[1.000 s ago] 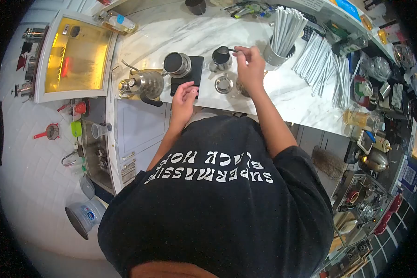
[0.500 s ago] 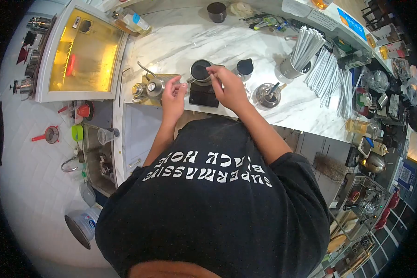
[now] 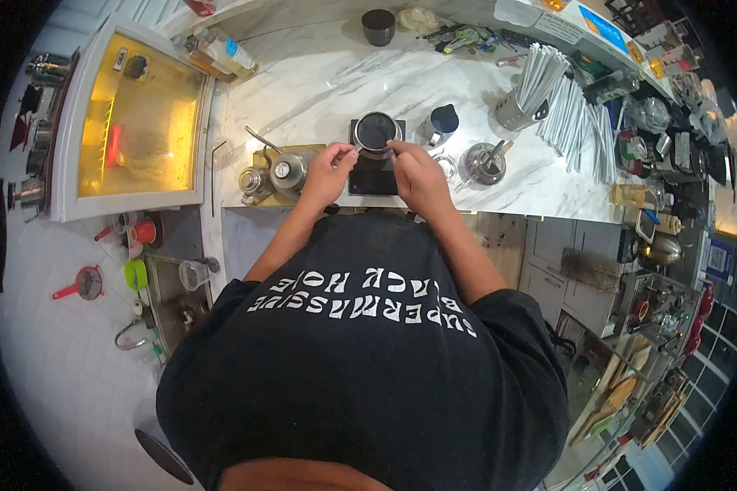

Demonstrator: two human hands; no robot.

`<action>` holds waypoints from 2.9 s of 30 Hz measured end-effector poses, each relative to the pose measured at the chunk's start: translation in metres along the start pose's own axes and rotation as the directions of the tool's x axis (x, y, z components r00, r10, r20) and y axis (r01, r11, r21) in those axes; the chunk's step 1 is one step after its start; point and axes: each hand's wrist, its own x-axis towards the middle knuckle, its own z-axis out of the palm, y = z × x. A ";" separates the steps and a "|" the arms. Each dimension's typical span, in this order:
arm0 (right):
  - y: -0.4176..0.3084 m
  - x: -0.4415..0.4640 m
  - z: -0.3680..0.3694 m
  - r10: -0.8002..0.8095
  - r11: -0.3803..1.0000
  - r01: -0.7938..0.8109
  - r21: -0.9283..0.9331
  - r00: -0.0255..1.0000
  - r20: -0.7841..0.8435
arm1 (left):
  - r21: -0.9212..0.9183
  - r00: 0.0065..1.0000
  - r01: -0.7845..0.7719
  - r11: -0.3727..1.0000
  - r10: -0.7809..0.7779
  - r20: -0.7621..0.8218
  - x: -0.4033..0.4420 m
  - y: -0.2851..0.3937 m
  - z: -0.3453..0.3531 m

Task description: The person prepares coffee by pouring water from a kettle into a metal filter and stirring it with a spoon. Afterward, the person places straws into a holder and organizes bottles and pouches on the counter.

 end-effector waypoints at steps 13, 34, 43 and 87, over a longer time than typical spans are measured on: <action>-0.018 -0.005 0.017 0.069 0.996 -0.076 -0.049 0.990 -0.126 | -0.239 0.955 0.163 0.957 -0.092 0.281 0.016 0.004 -0.005; -0.018 0.001 0.025 0.092 0.995 -0.095 -0.021 0.989 -0.115 | -0.253 0.963 0.132 0.958 -0.063 0.264 0.020 -0.014 -0.005; -0.021 0.006 0.030 0.043 0.998 -0.049 -0.045 0.993 -0.111 | -0.212 0.961 0.148 0.966 -0.089 0.261 0.017 -0.008 -0.001; -0.017 0.000 0.015 0.086 0.993 -0.096 -0.063 0.986 -0.141 | -0.166 0.974 0.130 0.978 -0.094 0.208 0.024 -0.011 -0.001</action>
